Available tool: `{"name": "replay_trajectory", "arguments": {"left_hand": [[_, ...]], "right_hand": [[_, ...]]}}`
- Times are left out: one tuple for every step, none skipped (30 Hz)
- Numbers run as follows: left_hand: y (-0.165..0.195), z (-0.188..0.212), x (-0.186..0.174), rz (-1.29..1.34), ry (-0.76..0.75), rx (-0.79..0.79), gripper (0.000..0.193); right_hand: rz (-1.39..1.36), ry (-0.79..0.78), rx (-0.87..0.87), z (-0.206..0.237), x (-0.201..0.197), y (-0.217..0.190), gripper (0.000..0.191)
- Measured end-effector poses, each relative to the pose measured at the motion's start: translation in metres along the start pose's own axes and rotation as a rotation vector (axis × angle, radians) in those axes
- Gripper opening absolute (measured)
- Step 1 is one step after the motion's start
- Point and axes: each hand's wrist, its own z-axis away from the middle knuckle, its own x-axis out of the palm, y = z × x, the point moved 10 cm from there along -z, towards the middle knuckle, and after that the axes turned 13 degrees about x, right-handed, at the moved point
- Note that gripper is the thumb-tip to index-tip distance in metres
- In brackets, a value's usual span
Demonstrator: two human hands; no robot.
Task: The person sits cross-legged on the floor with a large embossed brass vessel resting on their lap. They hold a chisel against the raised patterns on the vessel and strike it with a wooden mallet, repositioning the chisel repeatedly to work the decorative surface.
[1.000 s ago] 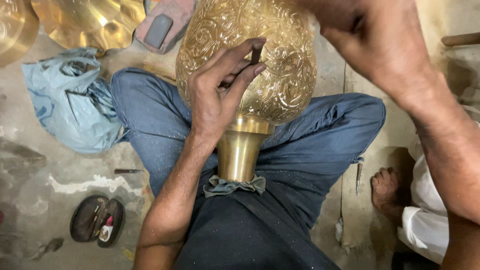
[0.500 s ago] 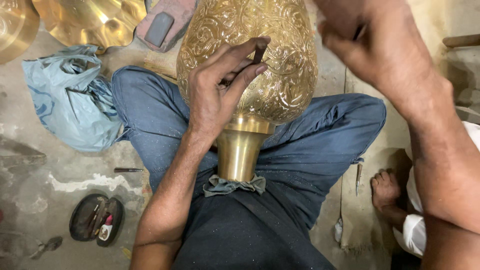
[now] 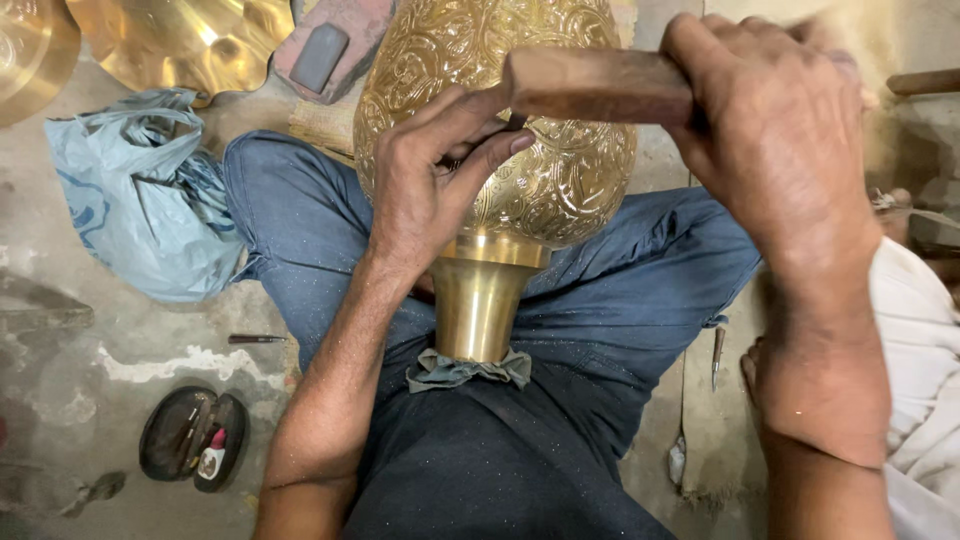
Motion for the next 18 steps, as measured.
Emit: {"name": "replay_trajectory", "arguments": {"left_hand": [[0.001, 0.0, 0.0, 0.014, 0.001, 0.008, 0.032], [0.002, 0.0, 0.0, 0.028, 0.005, 0.016, 0.033], [0.004, 0.0, -0.001, 0.038, 0.011, 0.026, 0.035], [0.003, -0.001, -0.001, 0.038, 0.007, 0.026, 0.035], [0.003, -0.001, -0.001, 0.041, 0.0, 0.017, 0.035], [0.003, -0.002, -0.001, 0.044, -0.007, 0.015, 0.036], [0.004, -0.003, -0.002, 0.033, -0.009, 0.022, 0.035], [0.004, -0.004, -0.003, 0.025, -0.014, 0.028, 0.035], [0.005, -0.005, -0.002, 0.018, -0.019, 0.025, 0.035], [0.005, -0.004, -0.003, 0.03, -0.021, 0.02, 0.035], [0.006, -0.004, -0.003, 0.038, -0.02, 0.018, 0.035], [0.006, -0.005, -0.005, 0.043, -0.017, 0.023, 0.035], [0.008, -0.006, -0.006, 0.041, -0.015, 0.026, 0.035], [0.008, -0.006, -0.006, 0.043, -0.019, 0.027, 0.034], [0.01, -0.006, -0.006, 0.047, -0.024, 0.028, 0.034], [0.01, -0.008, -0.006, 0.061, -0.032, 0.036, 0.034], [0.011, -0.009, -0.005, 0.072, -0.038, 0.041, 0.034], [0.011, -0.009, -0.005, 0.082, -0.041, 0.035, 0.034]], "right_hand": [[0.187, 0.062, -0.017, 0.002, 0.001, -0.002, 0.025], [0.375, 0.124, -0.036, 0.003, 0.002, -0.005, 0.028], [0.098, 0.099, 0.045, 0.002, -0.001, 0.002, 0.025], [-0.18, 0.066, 0.126, 0.001, 0.0, 0.009, 0.023], [-0.186, 0.06, 0.134, 0.002, 0.002, 0.009, 0.023], [-0.191, 0.054, 0.142, 0.003, 0.004, 0.008, 0.024], [0.078, 0.097, 0.068, 0.004, 0.003, -0.002, 0.025], [0.349, 0.137, -0.001, 0.006, 0.006, -0.011, 0.027], [0.098, 0.113, 0.128, 0.005, 0.001, 0.001, 0.026], [-0.154, 0.08, 0.254, 0.005, 0.001, 0.014, 0.025], [-0.407, 0.047, 0.373, 0.006, 0.004, 0.025, 0.024], [-0.172, 0.062, 0.242, 0.006, 0.001, 0.011, 0.025], [0.065, 0.079, 0.112, 0.007, 0.002, -0.003, 0.027], [0.3, 0.091, -0.012, 0.01, 0.007, -0.015, 0.029], [0.173, 0.111, 0.02, 0.011, 0.002, -0.012, 0.028], [0.048, 0.136, 0.049, 0.011, -0.002, -0.008, 0.029], [-0.051, 0.108, 0.102, 0.011, -0.001, -0.001, 0.027], [-0.151, 0.086, 0.157, 0.011, 0.001, 0.006, 0.025]]}}
